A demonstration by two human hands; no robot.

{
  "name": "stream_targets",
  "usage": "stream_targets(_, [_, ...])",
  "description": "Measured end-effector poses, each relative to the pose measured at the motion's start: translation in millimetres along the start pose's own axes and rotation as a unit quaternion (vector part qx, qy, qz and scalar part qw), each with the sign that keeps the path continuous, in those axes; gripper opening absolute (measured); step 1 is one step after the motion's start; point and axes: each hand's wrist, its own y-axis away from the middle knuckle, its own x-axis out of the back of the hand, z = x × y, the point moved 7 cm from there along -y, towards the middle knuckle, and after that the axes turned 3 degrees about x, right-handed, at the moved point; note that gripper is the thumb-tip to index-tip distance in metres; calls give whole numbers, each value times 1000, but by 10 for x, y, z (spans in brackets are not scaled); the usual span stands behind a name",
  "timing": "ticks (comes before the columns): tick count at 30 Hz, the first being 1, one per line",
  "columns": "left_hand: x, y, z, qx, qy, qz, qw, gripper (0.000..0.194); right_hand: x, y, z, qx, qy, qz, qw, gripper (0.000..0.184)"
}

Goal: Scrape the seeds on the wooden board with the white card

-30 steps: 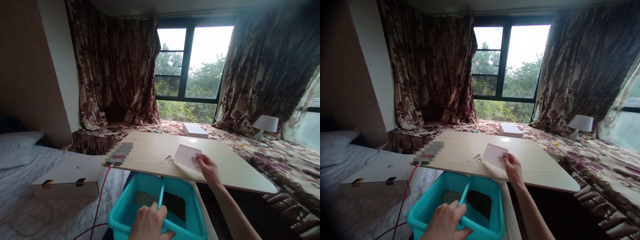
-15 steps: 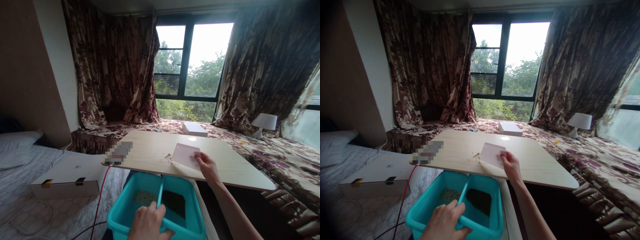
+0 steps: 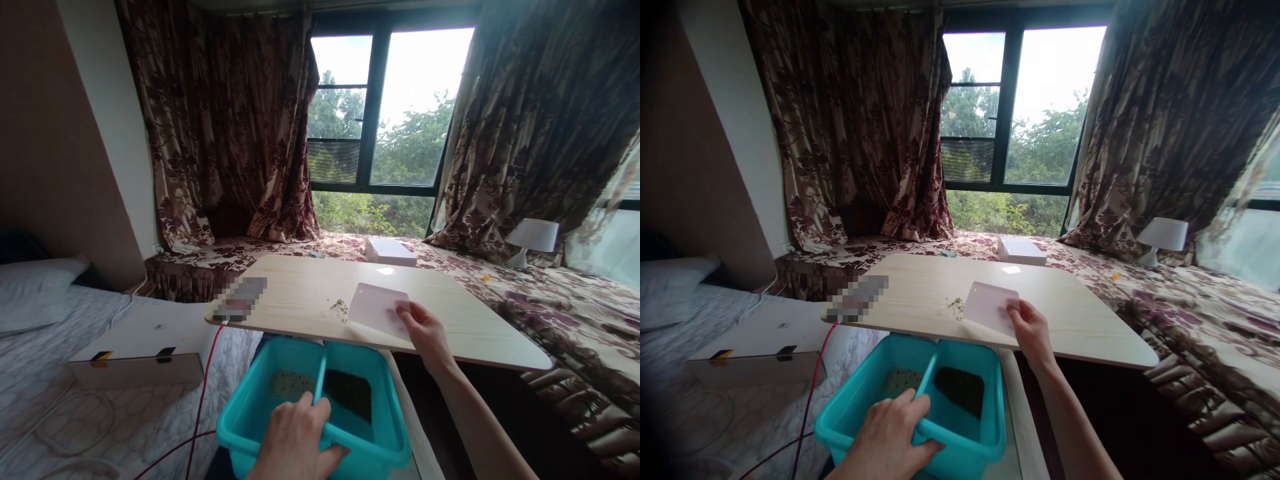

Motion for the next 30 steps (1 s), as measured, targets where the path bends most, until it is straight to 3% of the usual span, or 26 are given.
stream_targets(7, [58,8,-62,15,1,6,1000,18,-47,-39,73,-2,13,4,1000,38])
stream_targets(30, [99,15,-56,20,5,5,1000,19,-51,-7,-9,-5,9,-13,1000,33])
